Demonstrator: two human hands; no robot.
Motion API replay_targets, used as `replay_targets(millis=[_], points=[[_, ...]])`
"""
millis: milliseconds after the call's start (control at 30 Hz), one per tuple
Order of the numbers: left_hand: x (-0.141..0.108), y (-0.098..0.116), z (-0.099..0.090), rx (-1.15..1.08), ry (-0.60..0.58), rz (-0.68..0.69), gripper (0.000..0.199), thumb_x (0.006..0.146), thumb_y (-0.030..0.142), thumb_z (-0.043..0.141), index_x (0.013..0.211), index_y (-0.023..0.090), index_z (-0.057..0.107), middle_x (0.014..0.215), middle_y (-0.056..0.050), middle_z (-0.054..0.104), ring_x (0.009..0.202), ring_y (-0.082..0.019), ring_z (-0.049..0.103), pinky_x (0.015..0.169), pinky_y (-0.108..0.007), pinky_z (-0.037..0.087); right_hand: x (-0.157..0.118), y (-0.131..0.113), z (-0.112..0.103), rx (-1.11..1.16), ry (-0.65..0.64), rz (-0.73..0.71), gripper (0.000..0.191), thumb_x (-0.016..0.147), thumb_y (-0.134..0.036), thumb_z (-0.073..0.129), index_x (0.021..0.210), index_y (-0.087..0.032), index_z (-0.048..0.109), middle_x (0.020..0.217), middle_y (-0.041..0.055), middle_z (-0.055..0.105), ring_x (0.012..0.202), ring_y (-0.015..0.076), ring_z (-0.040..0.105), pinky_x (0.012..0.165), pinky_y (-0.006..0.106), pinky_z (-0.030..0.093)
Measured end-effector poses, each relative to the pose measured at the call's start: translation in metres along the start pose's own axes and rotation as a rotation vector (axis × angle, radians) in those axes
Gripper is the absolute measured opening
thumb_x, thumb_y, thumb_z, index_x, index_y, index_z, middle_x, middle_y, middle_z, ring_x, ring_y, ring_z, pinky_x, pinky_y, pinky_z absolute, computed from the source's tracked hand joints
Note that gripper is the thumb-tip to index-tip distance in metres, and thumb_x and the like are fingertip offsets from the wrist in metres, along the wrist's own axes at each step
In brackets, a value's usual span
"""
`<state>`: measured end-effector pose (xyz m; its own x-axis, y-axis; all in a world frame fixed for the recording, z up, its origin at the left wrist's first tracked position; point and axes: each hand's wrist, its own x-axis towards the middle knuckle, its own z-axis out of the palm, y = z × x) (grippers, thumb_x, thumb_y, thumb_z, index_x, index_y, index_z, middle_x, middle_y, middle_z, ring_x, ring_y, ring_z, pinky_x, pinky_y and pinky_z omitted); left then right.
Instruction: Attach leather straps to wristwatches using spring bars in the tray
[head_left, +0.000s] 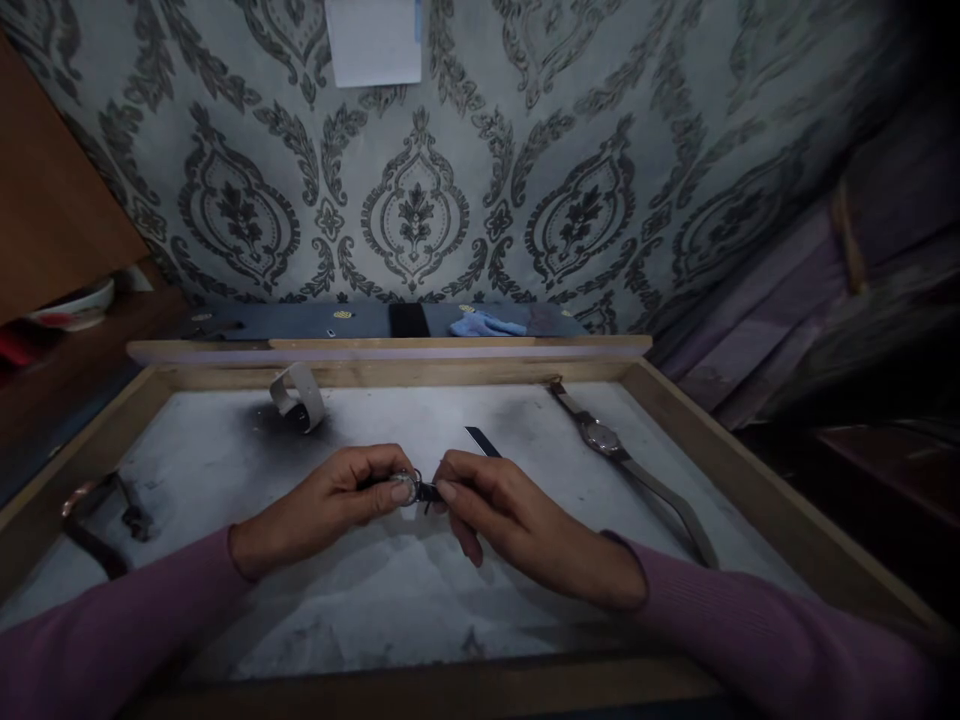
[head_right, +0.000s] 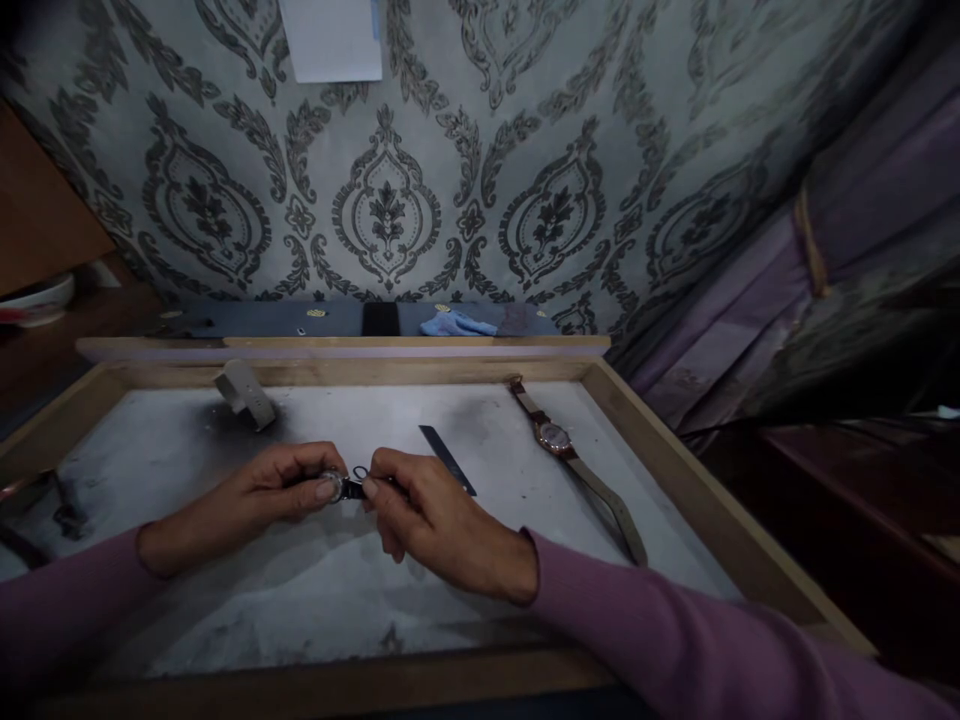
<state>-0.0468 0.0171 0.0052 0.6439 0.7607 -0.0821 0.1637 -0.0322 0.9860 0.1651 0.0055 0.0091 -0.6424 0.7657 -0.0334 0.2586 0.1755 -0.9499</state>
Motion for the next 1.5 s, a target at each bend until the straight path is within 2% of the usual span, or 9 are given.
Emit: replay_targets(millis=[167, 267, 400, 900, 1233, 1500], points=[[-0.0007, 0.0013, -0.0009, 0.066, -0.005, 0.044, 0.019, 0.091, 0.031, 0.052, 0.087, 0.015, 0.06, 0.075, 0.002, 0.05, 0.067, -0.011, 0.041, 0.063, -0.023, 0.033, 0.0006, 0.0, -0.0017, -0.109, 0.018, -0.048, 0.028, 0.096, -0.036, 0.039, 0.075, -0.019, 0.043, 0.06, -0.0043, 0.043, 0.053, 0.0098, 0.04, 0.052, 0.024, 0.033], [-0.0013, 0.0018, -0.001, 0.119, -0.004, 0.049, 0.019, 0.092, 0.031, 0.051, 0.087, 0.015, 0.06, 0.077, 0.001, 0.051, 0.071, -0.013, 0.044, 0.066, -0.024, 0.036, 0.0001, 0.0006, -0.0013, -0.25, 0.053, -0.098, 0.028, 0.097, -0.033, 0.037, 0.073, -0.019, 0.041, 0.066, -0.0029, 0.04, 0.06, 0.0113, 0.038, 0.056, 0.025, 0.032], [-0.0028, 0.002, 0.0009, 0.179, -0.017, 0.053, 0.02, 0.093, 0.032, 0.049, 0.087, 0.016, 0.059, 0.078, 0.0, 0.05, 0.074, -0.014, 0.045, 0.068, -0.025, 0.038, -0.0015, 0.0027, 0.0008, -0.341, 0.046, -0.109, 0.028, 0.099, -0.031, 0.034, 0.074, -0.02, 0.038, 0.066, -0.0035, 0.038, 0.059, 0.0116, 0.037, 0.056, 0.026, 0.031], [-0.0034, 0.0072, 0.0031, 0.056, 0.007, 0.046, 0.019, 0.092, 0.032, 0.049, 0.085, 0.017, 0.057, 0.073, 0.003, 0.049, 0.067, -0.012, 0.042, 0.063, -0.024, 0.034, -0.0028, -0.004, 0.0003, -0.175, 0.063, -0.102, 0.032, 0.098, -0.038, 0.037, 0.072, -0.02, 0.039, 0.064, -0.0042, 0.037, 0.056, 0.0104, 0.033, 0.051, 0.024, 0.028], [-0.0047, 0.0068, 0.0018, 0.141, 0.0, 0.081, 0.019, 0.093, 0.031, 0.049, 0.086, 0.017, 0.058, 0.078, 0.001, 0.052, 0.072, -0.013, 0.045, 0.066, -0.024, 0.037, -0.0018, -0.0039, -0.0007, -0.175, 0.043, -0.103, 0.033, 0.097, -0.04, 0.037, 0.072, -0.02, 0.04, 0.065, -0.0037, 0.037, 0.057, 0.011, 0.034, 0.053, 0.025, 0.029], [-0.0044, 0.0063, 0.0014, 0.29, -0.016, 0.124, 0.021, 0.095, 0.031, 0.045, 0.087, 0.017, 0.058, 0.078, 0.0, 0.053, 0.072, -0.014, 0.047, 0.066, -0.024, 0.038, -0.0006, -0.0021, -0.0037, -0.198, -0.007, -0.089, 0.029, 0.098, -0.033, 0.038, 0.075, -0.018, 0.045, 0.068, -0.0019, 0.044, 0.062, 0.0114, 0.041, 0.059, 0.025, 0.033]])
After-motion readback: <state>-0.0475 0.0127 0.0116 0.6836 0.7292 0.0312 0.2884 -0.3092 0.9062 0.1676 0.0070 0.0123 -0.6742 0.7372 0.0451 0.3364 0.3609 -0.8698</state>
